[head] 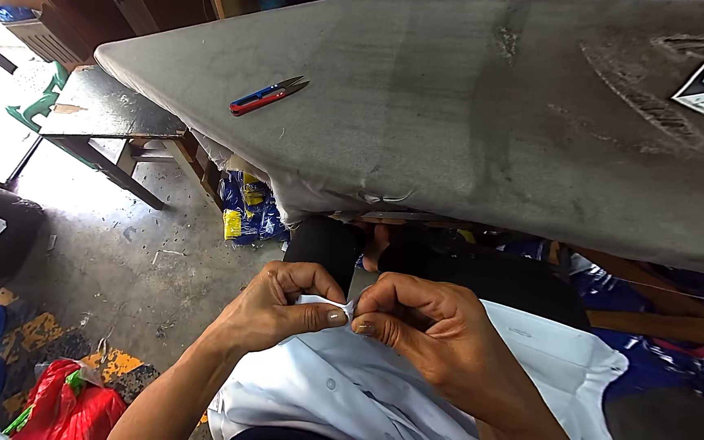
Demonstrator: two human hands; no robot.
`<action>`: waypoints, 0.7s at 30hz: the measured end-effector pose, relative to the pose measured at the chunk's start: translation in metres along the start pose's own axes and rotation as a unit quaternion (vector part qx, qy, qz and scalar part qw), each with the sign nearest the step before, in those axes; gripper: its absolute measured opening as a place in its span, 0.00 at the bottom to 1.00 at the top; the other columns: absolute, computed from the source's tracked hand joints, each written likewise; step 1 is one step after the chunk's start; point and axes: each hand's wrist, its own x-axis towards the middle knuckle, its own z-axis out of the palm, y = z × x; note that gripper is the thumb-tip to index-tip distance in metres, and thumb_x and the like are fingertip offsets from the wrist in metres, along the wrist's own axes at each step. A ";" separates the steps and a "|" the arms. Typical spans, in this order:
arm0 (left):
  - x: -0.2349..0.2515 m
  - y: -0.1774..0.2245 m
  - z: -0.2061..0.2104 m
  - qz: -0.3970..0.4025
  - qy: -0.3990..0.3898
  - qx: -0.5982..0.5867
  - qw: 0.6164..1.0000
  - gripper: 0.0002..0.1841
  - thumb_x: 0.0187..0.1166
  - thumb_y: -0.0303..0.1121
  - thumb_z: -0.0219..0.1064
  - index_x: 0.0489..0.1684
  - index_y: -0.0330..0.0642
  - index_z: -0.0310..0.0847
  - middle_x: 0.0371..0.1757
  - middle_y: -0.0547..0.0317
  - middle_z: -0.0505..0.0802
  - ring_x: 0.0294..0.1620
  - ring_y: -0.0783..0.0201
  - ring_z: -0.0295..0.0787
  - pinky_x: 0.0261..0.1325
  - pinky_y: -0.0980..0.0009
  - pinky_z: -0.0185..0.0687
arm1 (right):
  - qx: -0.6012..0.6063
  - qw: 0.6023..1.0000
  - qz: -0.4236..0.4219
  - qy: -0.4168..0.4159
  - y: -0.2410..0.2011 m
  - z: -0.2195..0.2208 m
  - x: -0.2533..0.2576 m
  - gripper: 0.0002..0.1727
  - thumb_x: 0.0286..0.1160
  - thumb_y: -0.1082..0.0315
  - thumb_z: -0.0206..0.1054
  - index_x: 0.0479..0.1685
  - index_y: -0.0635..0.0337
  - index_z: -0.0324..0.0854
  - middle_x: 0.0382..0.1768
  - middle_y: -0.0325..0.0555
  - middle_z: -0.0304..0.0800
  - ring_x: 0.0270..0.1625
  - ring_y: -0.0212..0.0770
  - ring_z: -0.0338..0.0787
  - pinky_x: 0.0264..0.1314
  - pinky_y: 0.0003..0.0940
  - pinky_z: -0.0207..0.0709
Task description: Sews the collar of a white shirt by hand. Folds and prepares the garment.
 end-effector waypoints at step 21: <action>0.004 -0.005 0.027 -0.020 0.121 0.106 0.987 0.05 0.76 0.26 0.73 0.40 0.32 0.89 0.32 0.61 0.93 0.33 0.75 0.87 0.40 0.78 0.84 | -0.310 0.943 -0.104 0.058 -0.005 0.010 -0.001 0.12 0.87 0.65 0.61 0.40 0.58 0.88 0.44 0.42 0.90 0.51 0.30 0.88 0.54 0.20 0.81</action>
